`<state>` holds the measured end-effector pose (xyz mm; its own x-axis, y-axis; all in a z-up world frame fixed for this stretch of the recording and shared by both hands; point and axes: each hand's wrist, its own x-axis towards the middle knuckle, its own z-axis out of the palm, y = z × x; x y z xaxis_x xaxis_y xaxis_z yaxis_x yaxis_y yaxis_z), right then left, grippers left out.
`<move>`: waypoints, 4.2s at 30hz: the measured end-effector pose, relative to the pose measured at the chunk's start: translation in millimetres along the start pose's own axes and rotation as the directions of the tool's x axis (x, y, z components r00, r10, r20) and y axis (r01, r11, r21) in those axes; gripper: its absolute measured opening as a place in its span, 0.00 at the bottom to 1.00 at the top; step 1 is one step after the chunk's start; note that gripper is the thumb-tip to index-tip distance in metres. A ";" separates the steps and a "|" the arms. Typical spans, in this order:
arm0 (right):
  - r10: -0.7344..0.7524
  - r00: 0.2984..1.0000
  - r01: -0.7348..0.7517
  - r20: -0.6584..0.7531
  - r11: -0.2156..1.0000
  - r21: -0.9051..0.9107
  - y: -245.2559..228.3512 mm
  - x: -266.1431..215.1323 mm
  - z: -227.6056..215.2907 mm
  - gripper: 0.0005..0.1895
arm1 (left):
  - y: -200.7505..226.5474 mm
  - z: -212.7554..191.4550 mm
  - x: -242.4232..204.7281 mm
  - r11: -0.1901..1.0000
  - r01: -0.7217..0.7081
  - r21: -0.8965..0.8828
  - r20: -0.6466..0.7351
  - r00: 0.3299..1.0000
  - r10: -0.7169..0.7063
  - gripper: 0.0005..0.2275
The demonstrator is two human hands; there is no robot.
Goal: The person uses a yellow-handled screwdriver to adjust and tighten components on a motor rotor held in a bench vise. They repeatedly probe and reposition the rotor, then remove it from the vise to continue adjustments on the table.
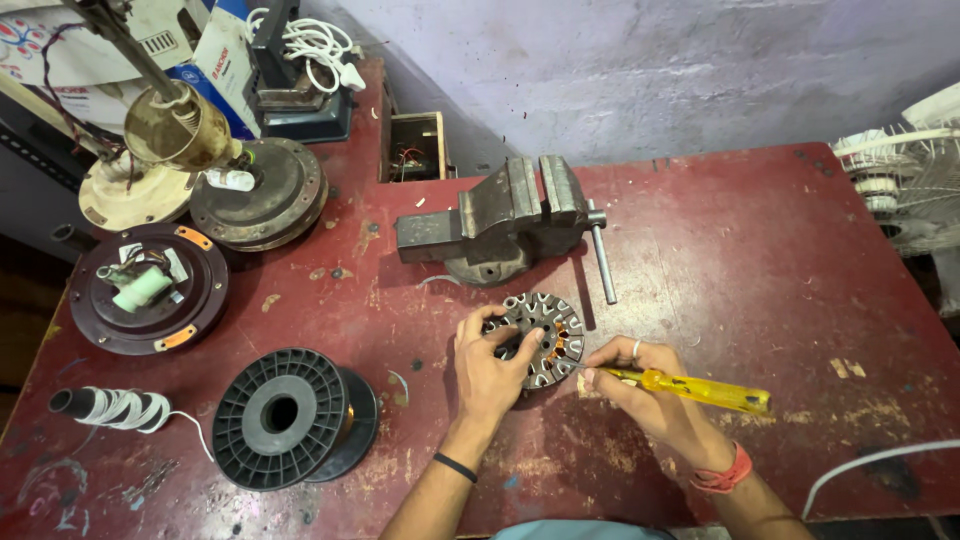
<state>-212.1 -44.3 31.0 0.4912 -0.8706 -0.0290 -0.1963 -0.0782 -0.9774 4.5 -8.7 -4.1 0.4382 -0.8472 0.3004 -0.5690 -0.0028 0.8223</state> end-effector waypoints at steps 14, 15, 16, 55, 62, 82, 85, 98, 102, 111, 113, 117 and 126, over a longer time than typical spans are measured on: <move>-0.062 0.996 0.055 -0.060 0.992 -0.112 -21.0 -5.9 5.2 0.05 | 0.4 -0.3 -0.1 1.000 0.001 -0.002 -0.008 1.000 -0.001 0.17; -0.063 0.995 0.055 -0.072 0.993 -0.102 -22.5 -7.3 2.6 0.04 | -0.2 -0.5 -1.0 1.000 0.003 -0.002 -0.006 1.000 -0.003 0.17; -0.062 0.995 0.055 -0.081 0.994 -0.092 -23.0 -9.1 1.3 0.04 | -1.0 -0.6 -2.3 1.000 0.006 -0.002 -0.002 1.000 -0.006 0.17; 0.303 0.829 -0.448 -0.471 0.863 -0.232 30.5 -6.9 -76.5 0.21 | 7.7 -38.1 -38.7 0.984 -0.132 -0.117 0.044 0.989 0.138 0.28; 0.266 0.796 -0.520 -0.543 0.760 -0.390 70.9 -19.5 -79.7 0.26 | 6.7 -27.3 -24.0 0.988 -0.147 0.049 0.199 0.971 0.135 0.28; -0.615 0.787 0.423 -0.053 0.599 -0.680 -17.6 18.8 9.1 0.18 | -3.9 -31.2 7.6 0.962 -0.229 -0.147 0.155 0.956 0.251 0.20; -0.653 0.757 0.485 -0.027 0.589 -0.647 -26.9 28.2 0.8 0.17 | 9.1 -34.8 16.3 0.971 -0.068 -0.230 0.179 0.978 0.111 0.16; -0.636 0.771 0.501 0.009 0.599 -0.624 -86.3 53.1 -21.1 0.15 | 36.2 -35.7 58.5 0.950 0.014 -0.311 0.259 0.963 0.071 0.14; -0.507 0.857 0.393 -0.098 0.763 -0.513 -84.5 60.9 -20.7 0.15 | 35.4 -36.3 69.3 0.922 0.079 -0.380 0.318 0.947 0.050 0.12; -0.349 0.901 0.327 -0.258 0.936 -0.128 -44.8 75.5 -24.7 0.14 | 48.7 -26.6 93.8 0.920 -0.184 -0.345 0.231 0.934 0.273 0.16; -0.340 0.897 0.317 -0.285 0.940 -0.123 -38.6 76.3 -22.1 0.14 | 50.8 -29.4 97.1 0.917 -0.196 -0.348 0.259 0.920 0.295 0.16; -0.327 0.892 0.306 -0.313 0.945 -0.115 -33.3 78.3 -19.2 0.14 | 51.4 -37.7 110.9 0.904 -0.285 -0.319 0.313 0.869 0.385 0.15; -0.344 0.880 0.289 -0.327 0.935 -0.204 -43.5 91.9 -20.0 0.14 | 46.3 -36.5 124.9 0.891 -0.377 -0.254 0.351 0.822 0.448 0.15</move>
<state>-175.3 -130.7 75.1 0.2228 -0.8982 0.3789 -0.2147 -0.4243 -0.8797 58.3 -95.3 89.1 -0.1387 -0.8844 0.4456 -0.4949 0.4517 0.7423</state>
